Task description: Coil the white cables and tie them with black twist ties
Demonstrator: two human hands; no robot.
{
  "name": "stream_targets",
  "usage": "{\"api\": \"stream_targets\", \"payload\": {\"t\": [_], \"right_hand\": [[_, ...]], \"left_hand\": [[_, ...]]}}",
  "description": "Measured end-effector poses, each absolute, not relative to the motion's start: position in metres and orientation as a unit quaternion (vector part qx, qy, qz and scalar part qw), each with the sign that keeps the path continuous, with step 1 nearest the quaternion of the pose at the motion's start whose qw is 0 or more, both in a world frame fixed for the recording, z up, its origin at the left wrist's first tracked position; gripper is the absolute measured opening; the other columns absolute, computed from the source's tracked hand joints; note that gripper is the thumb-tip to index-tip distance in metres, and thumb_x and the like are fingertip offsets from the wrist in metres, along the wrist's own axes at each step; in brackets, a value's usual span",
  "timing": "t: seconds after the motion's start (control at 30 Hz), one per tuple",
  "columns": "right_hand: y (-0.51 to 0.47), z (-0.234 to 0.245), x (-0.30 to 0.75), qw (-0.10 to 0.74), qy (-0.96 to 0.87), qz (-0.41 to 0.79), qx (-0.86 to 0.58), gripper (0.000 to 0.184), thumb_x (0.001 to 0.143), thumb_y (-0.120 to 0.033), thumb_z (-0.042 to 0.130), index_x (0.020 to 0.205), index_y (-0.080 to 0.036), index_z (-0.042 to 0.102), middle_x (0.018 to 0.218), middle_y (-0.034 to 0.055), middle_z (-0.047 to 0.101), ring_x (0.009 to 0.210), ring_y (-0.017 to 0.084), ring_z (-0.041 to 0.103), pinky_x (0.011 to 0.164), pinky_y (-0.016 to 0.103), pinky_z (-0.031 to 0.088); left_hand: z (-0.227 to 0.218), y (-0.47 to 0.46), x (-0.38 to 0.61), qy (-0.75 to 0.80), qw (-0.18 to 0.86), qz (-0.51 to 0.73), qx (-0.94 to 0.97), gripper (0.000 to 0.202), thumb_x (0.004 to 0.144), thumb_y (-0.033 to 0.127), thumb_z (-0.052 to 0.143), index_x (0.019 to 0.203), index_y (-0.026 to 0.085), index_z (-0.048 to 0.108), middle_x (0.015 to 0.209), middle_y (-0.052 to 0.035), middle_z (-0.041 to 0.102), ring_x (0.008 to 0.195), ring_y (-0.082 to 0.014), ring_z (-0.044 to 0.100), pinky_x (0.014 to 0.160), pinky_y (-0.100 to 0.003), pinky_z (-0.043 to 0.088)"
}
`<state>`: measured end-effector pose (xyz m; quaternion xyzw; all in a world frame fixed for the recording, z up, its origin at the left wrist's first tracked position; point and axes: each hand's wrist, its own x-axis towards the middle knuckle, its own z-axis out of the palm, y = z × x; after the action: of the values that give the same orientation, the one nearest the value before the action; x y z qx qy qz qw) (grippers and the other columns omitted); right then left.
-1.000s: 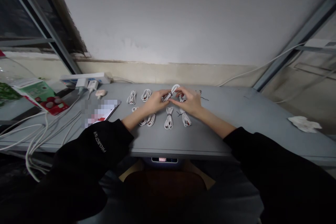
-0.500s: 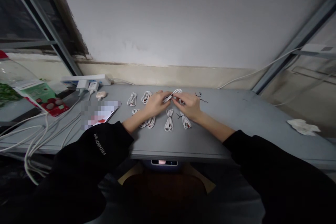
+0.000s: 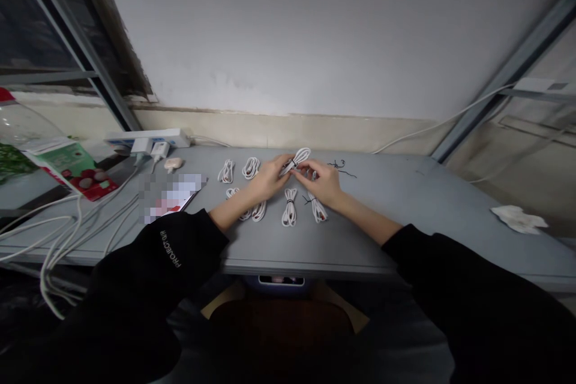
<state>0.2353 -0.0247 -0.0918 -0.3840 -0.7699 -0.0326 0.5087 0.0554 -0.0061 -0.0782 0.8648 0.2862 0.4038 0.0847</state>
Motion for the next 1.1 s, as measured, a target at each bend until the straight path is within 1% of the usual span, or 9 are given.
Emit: {"api": "stream_targets", "payload": {"t": [0.13,0.37,0.43,0.53,0.63,0.73,0.83,0.97,1.1], "right_hand": [[-0.021,-0.093,0.237,0.511,-0.751,-0.003,-0.418,0.012,0.084,-0.026,0.061,0.090,-0.021,0.069,0.076,0.0022,0.070,0.057,0.014,0.056,0.061,0.030,0.045],[-0.019,-0.090,0.238,0.524,-0.730,0.057,-0.435,0.015,0.083,-0.028,0.060,0.091,-0.021,0.071,0.082,0.0041,0.072,0.063,0.016,0.059,0.065,0.032,0.046],[-0.016,-0.090,0.237,0.542,-0.708,0.136,-0.432,0.013,0.081,-0.031,0.062,0.087,-0.021,0.069,0.081,0.0041,0.071,0.065,0.016,0.059,0.063,0.031,0.047],[-0.012,-0.088,0.239,0.540,-0.663,0.321,-0.407,0.015,0.078,-0.034,0.065,0.084,-0.020,0.066,0.075,0.0028,0.067,0.059,0.014,0.058,0.053,0.027,0.044],[-0.012,-0.081,0.244,0.485,-0.620,0.493,-0.370,0.021,0.078,-0.039,0.064,0.085,-0.019,0.063,0.073,0.0016,0.063,0.051,0.011,0.054,0.042,0.025,0.037],[-0.015,-0.073,0.248,0.436,-0.587,0.592,-0.337,0.023,0.082,-0.042,0.060,0.087,-0.019,0.060,0.071,0.0004,0.060,0.048,0.010,0.051,0.038,0.023,0.032],[-0.017,-0.069,0.249,0.409,-0.595,0.615,-0.318,0.023,0.083,-0.043,0.060,0.081,-0.020,0.056,0.065,-0.0012,0.056,0.046,0.009,0.046,0.038,0.023,0.030],[-0.018,-0.069,0.250,0.391,-0.631,0.599,-0.301,0.028,0.079,-0.042,0.068,0.070,-0.021,0.051,0.057,-0.0037,0.048,0.044,0.008,0.039,0.039,0.024,0.031],[-0.017,-0.071,0.250,0.404,-0.659,0.550,-0.317,0.028,0.075,-0.041,0.074,0.074,-0.021,0.054,0.054,-0.0061,0.045,0.044,0.008,0.037,0.039,0.024,0.029]], "left_hand": [[-0.078,-0.007,0.057,0.268,0.073,0.421,0.863,0.040,0.088,0.019,0.052,0.128,0.015,0.049,0.124,-0.0152,0.063,0.115,-0.0236,0.060,0.099,-0.041,0.047],[-0.080,-0.007,0.057,0.273,0.083,0.423,0.860,0.036,0.091,0.021,0.046,0.126,0.015,0.047,0.121,-0.0146,0.060,0.115,-0.0238,0.057,0.100,-0.042,0.046],[-0.081,-0.006,0.056,0.277,0.077,0.420,0.861,0.035,0.092,0.021,0.046,0.126,0.015,0.048,0.119,-0.0142,0.060,0.114,-0.0238,0.058,0.099,-0.041,0.046],[-0.081,-0.005,0.056,0.273,0.075,0.416,0.864,0.034,0.092,0.020,0.046,0.126,0.017,0.047,0.119,-0.0138,0.059,0.113,-0.0241,0.057,0.099,-0.042,0.046],[-0.080,-0.005,0.056,0.256,0.079,0.417,0.868,0.034,0.092,0.019,0.046,0.126,0.017,0.047,0.119,-0.0141,0.059,0.114,-0.0248,0.056,0.100,-0.044,0.045],[-0.078,-0.005,0.057,0.237,0.083,0.421,0.872,0.035,0.093,0.021,0.046,0.127,0.016,0.046,0.121,-0.0159,0.058,0.116,-0.0254,0.055,0.101,-0.045,0.044],[-0.076,-0.008,0.058,0.233,0.085,0.424,0.871,0.035,0.093,0.021,0.046,0.128,0.016,0.045,0.123,-0.0165,0.058,0.117,-0.0249,0.055,0.101,-0.046,0.043],[-0.073,-0.013,0.059,0.236,0.100,0.417,0.872,0.034,0.094,0.021,0.046,0.127,0.020,0.045,0.124,-0.0143,0.058,0.118,-0.0243,0.054,0.103,-0.047,0.041],[-0.073,-0.016,0.061,0.251,0.099,0.403,0.875,0.032,0.093,0.020,0.046,0.126,0.020,0.046,0.121,-0.0132,0.058,0.115,-0.0233,0.056,0.102,-0.044,0.043]]}}
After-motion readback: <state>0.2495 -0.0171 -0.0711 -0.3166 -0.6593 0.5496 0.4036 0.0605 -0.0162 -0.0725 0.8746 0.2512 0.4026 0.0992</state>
